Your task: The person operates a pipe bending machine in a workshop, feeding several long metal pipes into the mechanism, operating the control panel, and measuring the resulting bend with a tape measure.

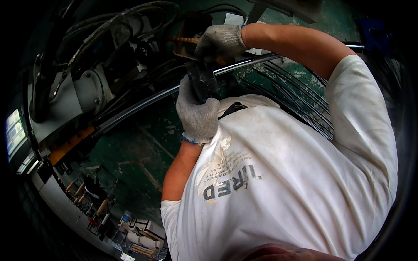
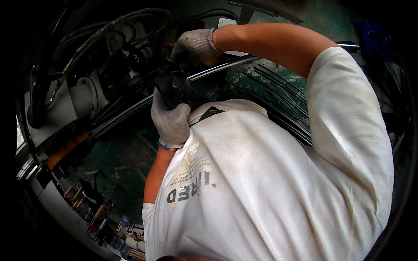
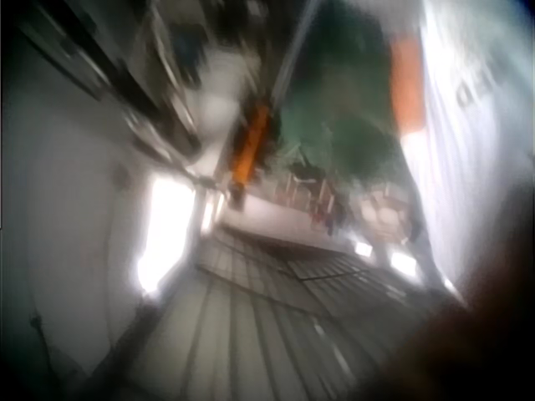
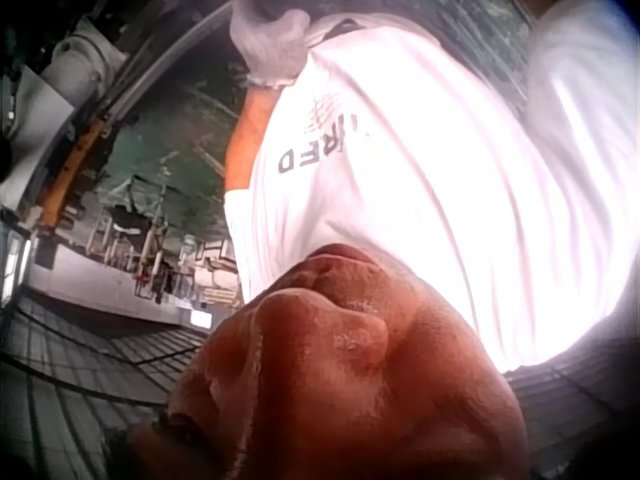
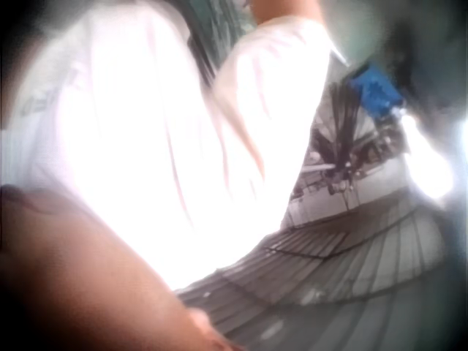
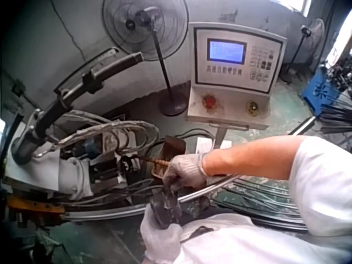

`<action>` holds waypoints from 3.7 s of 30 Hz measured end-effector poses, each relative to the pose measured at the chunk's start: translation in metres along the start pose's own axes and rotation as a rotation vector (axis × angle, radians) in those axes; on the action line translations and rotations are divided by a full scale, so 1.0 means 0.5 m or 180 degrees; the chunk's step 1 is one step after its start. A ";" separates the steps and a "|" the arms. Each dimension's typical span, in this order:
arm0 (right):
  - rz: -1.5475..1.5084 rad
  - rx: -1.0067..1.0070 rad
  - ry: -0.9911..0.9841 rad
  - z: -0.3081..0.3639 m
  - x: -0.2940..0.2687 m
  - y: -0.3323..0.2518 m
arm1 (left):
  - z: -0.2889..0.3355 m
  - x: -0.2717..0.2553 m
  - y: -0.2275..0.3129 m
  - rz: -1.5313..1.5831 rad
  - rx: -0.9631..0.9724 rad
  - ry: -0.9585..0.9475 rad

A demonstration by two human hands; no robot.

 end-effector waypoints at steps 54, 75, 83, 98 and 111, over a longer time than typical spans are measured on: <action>-0.0427 -0.0141 0.0515 0.016 0.023 0.040 | -0.003 -0.002 0.020 -0.0397 -0.0197 -0.0023; 0.0174 -0.0218 -0.0139 -0.004 -0.009 -0.018 | -0.002 0.002 0.008 -0.0300 -0.0096 -0.0029; -0.0002 -0.0232 0.0307 0.009 0.008 -0.002 | -0.004 0.001 0.017 -0.0446 -0.0031 -0.0055; 0.0142 0.1167 0.0401 0.048 0.007 -0.019 | 0.000 0.006 0.030 -0.0524 -0.0038 -0.0031; 0.0158 0.0289 0.0557 0.048 -0.012 -0.011 | -0.003 -0.016 0.046 -0.1061 0.0186 0.0018</action>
Point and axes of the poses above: each hand's wrist, its own z-axis away from the middle knuckle, its own x-axis out of the palm, y = z × x, the point moved 5 cm from there along -z, towards the middle knuckle, and after that the axes turned 1 degree about x, right-handed, at the moved point
